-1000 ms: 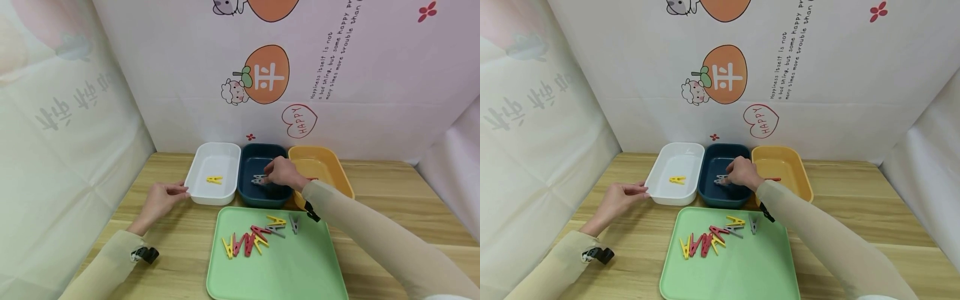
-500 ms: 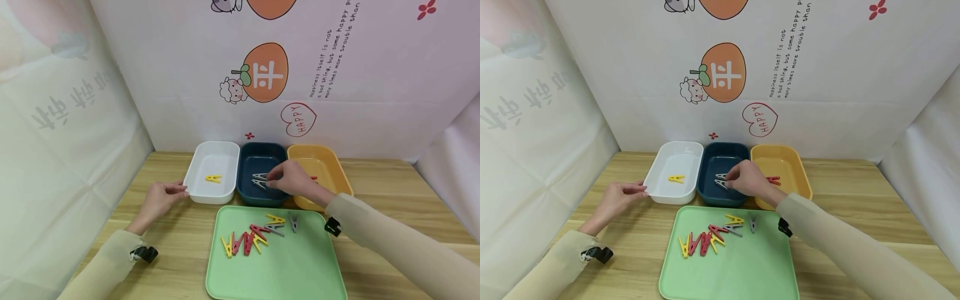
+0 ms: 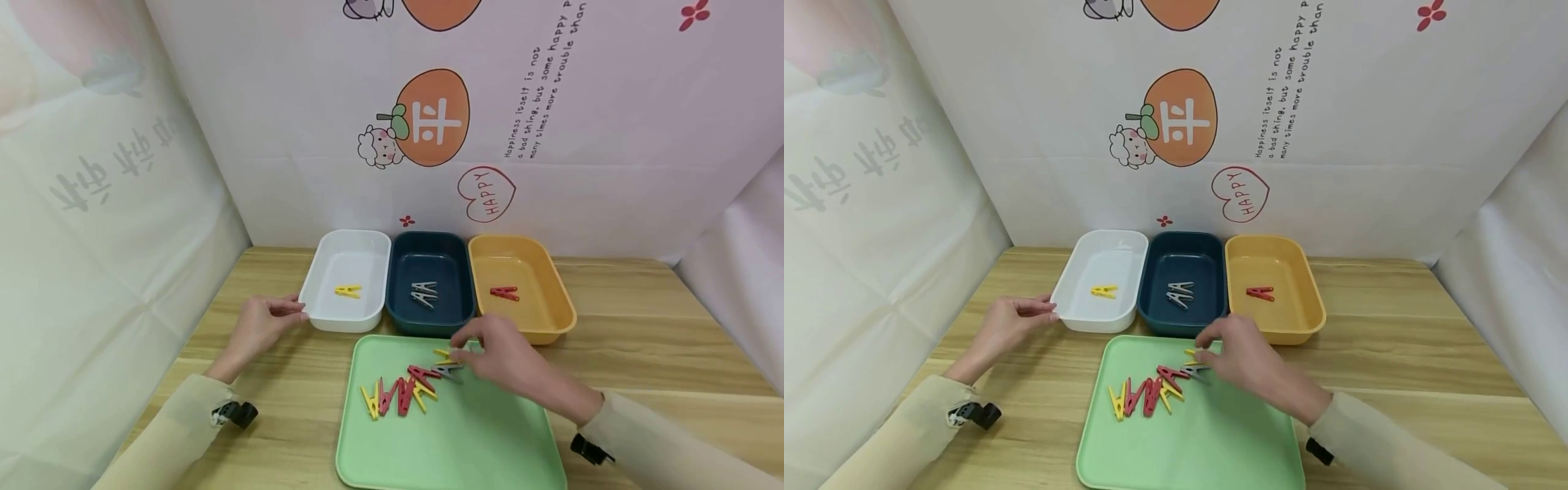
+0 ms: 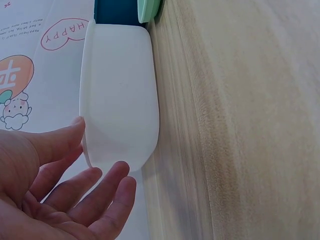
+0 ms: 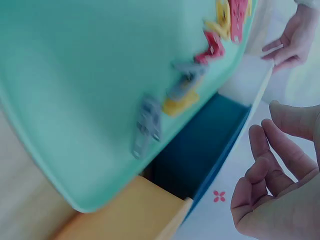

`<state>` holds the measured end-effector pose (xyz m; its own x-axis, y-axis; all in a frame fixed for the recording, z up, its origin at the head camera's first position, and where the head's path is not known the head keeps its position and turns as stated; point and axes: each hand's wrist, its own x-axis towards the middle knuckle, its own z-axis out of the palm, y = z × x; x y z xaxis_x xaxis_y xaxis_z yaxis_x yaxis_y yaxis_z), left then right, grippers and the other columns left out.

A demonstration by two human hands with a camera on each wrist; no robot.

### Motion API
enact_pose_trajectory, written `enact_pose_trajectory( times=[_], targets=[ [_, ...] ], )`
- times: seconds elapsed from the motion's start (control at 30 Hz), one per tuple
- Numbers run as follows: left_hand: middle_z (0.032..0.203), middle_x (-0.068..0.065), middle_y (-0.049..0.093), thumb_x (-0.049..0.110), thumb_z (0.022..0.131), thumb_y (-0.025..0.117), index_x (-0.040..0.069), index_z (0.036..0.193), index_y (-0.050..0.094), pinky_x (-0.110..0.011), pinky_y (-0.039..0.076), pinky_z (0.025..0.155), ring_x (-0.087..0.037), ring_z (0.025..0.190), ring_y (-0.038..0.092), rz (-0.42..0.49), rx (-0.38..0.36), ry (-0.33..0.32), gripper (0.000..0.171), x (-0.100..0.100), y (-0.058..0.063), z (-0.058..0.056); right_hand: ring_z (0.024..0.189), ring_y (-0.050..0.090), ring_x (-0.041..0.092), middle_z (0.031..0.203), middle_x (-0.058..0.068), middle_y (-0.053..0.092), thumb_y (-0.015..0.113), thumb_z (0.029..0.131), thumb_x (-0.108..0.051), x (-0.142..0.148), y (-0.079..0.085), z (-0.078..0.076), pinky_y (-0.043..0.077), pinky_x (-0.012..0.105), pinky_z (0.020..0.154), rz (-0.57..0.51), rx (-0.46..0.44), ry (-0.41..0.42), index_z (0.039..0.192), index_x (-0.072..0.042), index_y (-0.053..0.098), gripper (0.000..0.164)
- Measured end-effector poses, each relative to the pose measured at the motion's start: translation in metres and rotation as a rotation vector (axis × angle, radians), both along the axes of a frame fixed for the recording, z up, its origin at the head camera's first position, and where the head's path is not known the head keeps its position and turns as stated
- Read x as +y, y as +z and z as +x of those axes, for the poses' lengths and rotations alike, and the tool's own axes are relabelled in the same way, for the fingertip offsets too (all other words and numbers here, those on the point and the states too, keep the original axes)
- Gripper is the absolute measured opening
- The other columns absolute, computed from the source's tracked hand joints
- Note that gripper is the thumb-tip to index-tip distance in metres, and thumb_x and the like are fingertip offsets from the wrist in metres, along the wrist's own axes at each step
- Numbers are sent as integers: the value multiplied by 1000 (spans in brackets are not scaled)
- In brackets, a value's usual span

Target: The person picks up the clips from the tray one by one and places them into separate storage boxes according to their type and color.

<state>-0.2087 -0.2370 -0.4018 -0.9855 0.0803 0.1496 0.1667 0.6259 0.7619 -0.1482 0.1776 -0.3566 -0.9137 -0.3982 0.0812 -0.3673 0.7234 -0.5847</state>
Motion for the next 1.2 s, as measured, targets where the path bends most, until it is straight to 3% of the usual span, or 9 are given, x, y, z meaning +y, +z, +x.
enact_pose_trajectory(
  times=[0.17, 0.4, 0.57, 0.77, 1.2],
  targets=[
    [133, -19, 68, 14, 92, 84, -1, 108, 81, -40, 60, 87, -40, 120, 68, -9, -10, 3, 22, 0, 0, 1, 79, 57, 18, 86, -16, 71, 86, 90, -12, 11, -6, 18, 47, 30, 66, 6, -30, -19, 95, -19, 84, 9],
    [134, -19, 67, 16, 92, 85, 0, 108, 81, -29, 59, 80, -41, 120, 68, -2, -20, 7, 22, 0, 2, 1, 77, 54, 17, 82, -18, 69, 88, 87, -11, 27, -11, 31, 44, 29, 67, 3, 15, -85, 91, -20, 84, 11],
    [133, -19, 68, 14, 92, 85, 0, 107, 81, -30, 60, 81, -40, 119, 68, -2, -14, 7, 21, -1, 2, 1, 73, 51, 18, 79, -17, 68, 88, 87, -13, 35, -14, 37, 41, 28, 62, 1, -30, -108, 91, -21, 84, 10],
    [132, -19, 69, 14, 91, 85, 0, 107, 81, -32, 60, 82, -39, 118, 69, 0, -8, 8, 22, -1, 2, 1, 71, 51, 14, 79, -17, 67, 88, 87, -12, 41, -18, 44, 42, 27, 62, 4, -18, -106, 89, -21, 83, 10],
    [132, -18, 69, 14, 91, 85, 0, 108, 81, -19, 56, 75, -39, 114, 71, -14, -4, 14, 22, 0, 1, 0, 72, 50, 14, 79, -16, 65, 87, 88, -13, 43, -23, 45, 42, 27, 62, 12, -39, -113, 88, -23, 83, 11]
  ],
)
